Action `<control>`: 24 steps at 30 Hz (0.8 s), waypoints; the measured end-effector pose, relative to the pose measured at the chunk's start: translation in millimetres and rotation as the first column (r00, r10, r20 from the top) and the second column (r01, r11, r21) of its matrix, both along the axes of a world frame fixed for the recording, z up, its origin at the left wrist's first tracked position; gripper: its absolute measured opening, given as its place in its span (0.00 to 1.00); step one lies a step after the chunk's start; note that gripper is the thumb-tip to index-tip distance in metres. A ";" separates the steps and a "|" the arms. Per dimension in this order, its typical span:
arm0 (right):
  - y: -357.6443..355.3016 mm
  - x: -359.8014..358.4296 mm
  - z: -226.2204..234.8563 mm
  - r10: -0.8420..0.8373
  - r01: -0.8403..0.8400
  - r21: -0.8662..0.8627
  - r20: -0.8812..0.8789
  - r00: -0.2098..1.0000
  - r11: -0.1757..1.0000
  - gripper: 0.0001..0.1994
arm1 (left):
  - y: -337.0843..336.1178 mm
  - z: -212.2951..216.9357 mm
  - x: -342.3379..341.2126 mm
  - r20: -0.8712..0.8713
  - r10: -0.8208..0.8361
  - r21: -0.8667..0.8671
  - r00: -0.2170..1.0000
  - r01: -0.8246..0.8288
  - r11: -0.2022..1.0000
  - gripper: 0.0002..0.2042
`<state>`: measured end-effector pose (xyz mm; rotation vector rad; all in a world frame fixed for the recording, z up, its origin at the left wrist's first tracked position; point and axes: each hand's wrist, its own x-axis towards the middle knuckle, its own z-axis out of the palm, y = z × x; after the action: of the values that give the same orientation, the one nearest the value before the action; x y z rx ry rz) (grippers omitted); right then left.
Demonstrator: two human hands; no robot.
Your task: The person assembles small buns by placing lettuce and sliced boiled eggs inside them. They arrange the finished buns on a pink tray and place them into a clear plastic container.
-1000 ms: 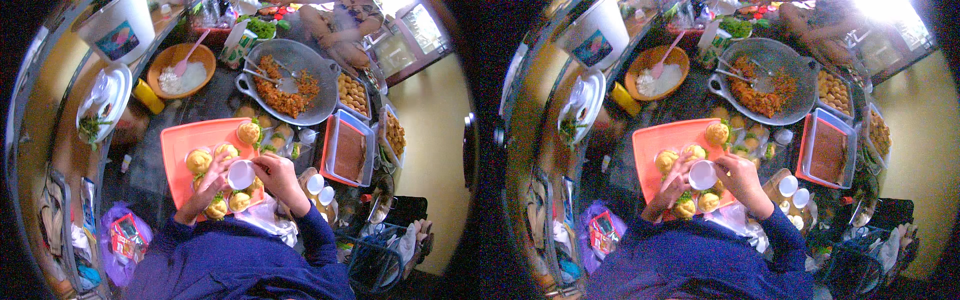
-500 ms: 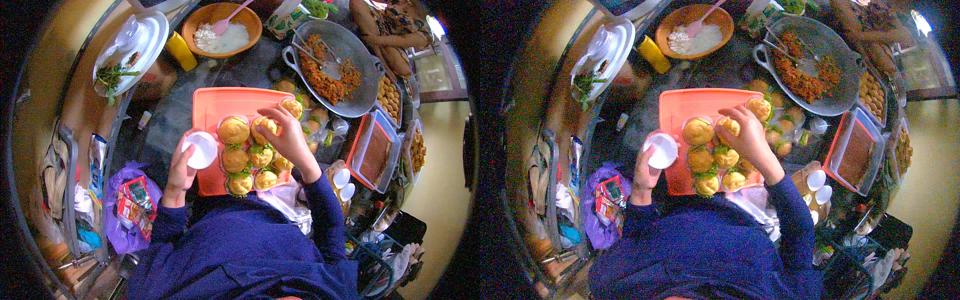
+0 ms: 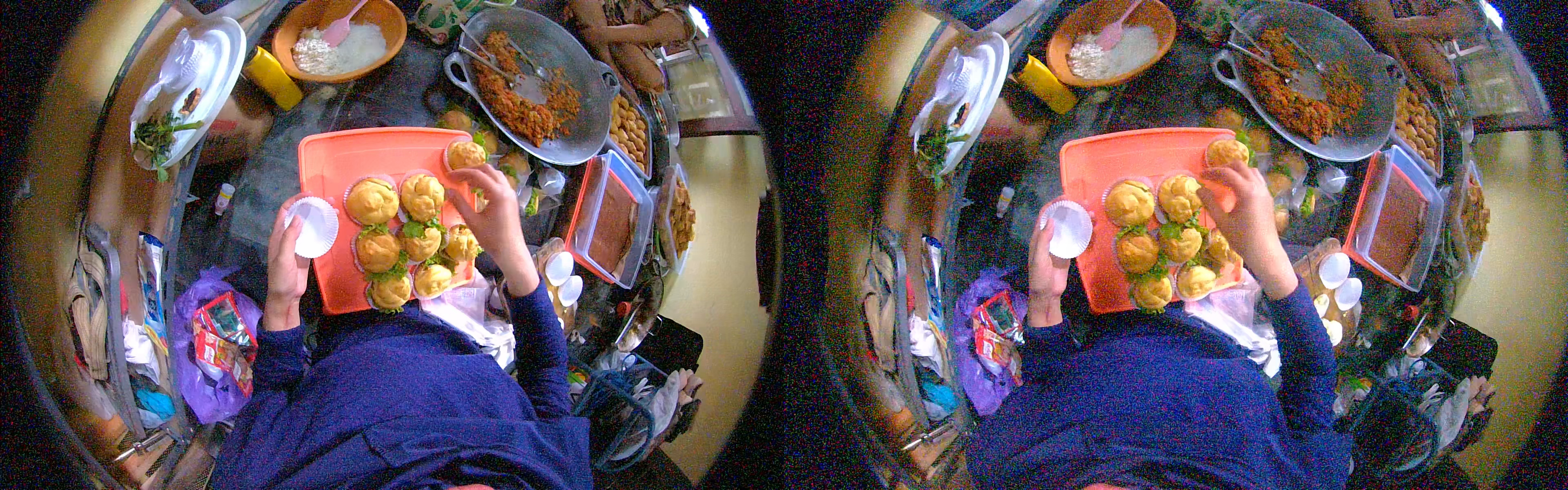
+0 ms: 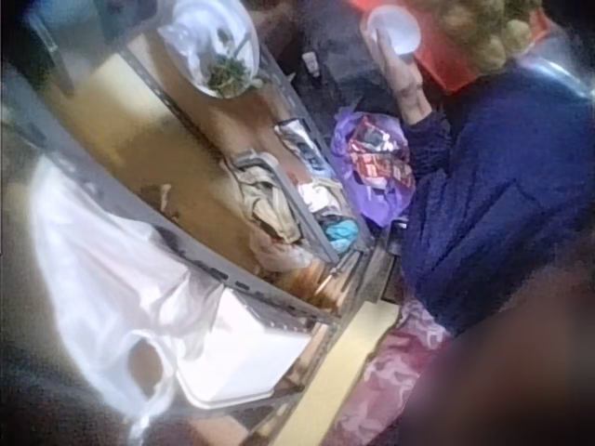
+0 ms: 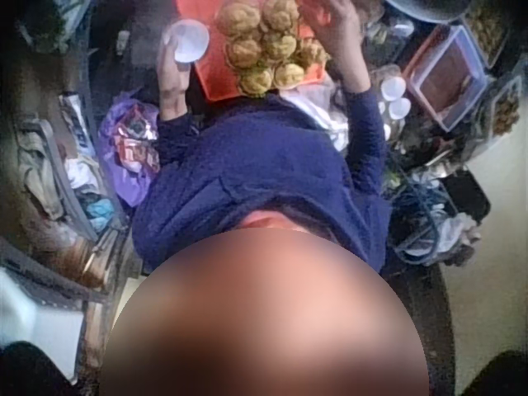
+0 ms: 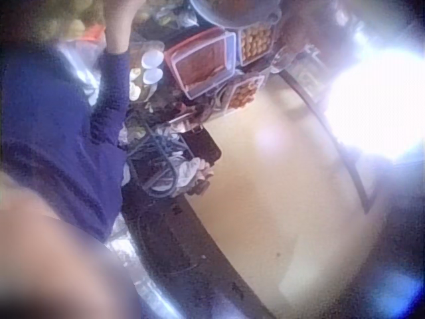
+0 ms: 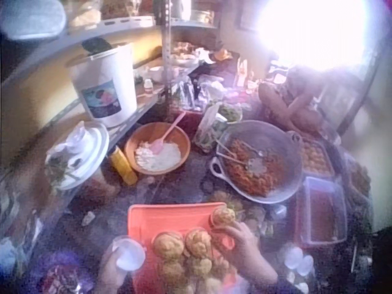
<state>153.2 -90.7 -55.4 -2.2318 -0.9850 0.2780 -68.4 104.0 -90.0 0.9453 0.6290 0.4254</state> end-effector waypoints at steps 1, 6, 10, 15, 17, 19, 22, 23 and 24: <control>4.2 -4.5 -4.0 0.053 -0.057 0.044 0.079 0.995 0.997 0.14 | 0.2 0.6 2.0 -0.006 -0.005 0.008 1.000 0.005 1.000 0.19; 44.4 -27.0 -22.0 0.234 -0.229 -0.048 0.208 0.950 0.972 0.27 | 10.3 2.3 21.3 -0.032 0.015 0.178 0.999 -0.009 0.984 0.14; 64.7 -28.1 -24.8 0.338 -0.310 -0.218 0.104 0.935 0.925 0.33 | 28.8 -4.3 39.2 -0.043 -0.040 0.291 0.998 0.051 0.955 0.14; 73.6 -22.5 -19.8 0.380 -0.362 -0.336 -0.013 0.925 0.869 0.34 | 42.2 -14.2 54.9 -0.099 0.013 0.641 0.995 0.054 0.765 0.11; 76.0 -22.1 -19.6 0.384 -0.370 -0.325 -0.023 0.923 0.870 0.33 | 44.6 -15.7 58.1 -0.091 -0.003 0.679 0.996 0.064 0.732 0.11; 78.3 -22.1 -20.8 0.375 -0.364 -0.274 -0.011 0.927 0.890 0.31 | 44.9 -15.8 59.3 -0.094 -0.009 0.690 0.996 0.072 0.720 0.11; 83.6 -20.3 -24.1 0.354 -0.367 -0.198 -0.101 0.930 0.909 0.30 | 44.7 -13.8 60.4 -0.114 0.007 0.697 0.993 0.075 0.714 0.11; 84.5 -18.3 -24.9 0.344 -0.362 -0.190 -0.120 0.931 0.913 0.30 | 44.9 -12.7 61.1 -0.121 0.016 0.715 0.993 0.076 0.695 0.11; 84.9 -15.5 -25.5 0.332 -0.354 -0.191 -0.140 0.933 0.916 0.30 | 44.9 -11.5 61.9 -0.131 0.023 0.731 0.991 0.081 0.677 0.11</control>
<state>137.6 -5.8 -80.9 -2.1931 -1.3428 0.6810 -6.5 148.9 -101.5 1.7783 0.5569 0.6124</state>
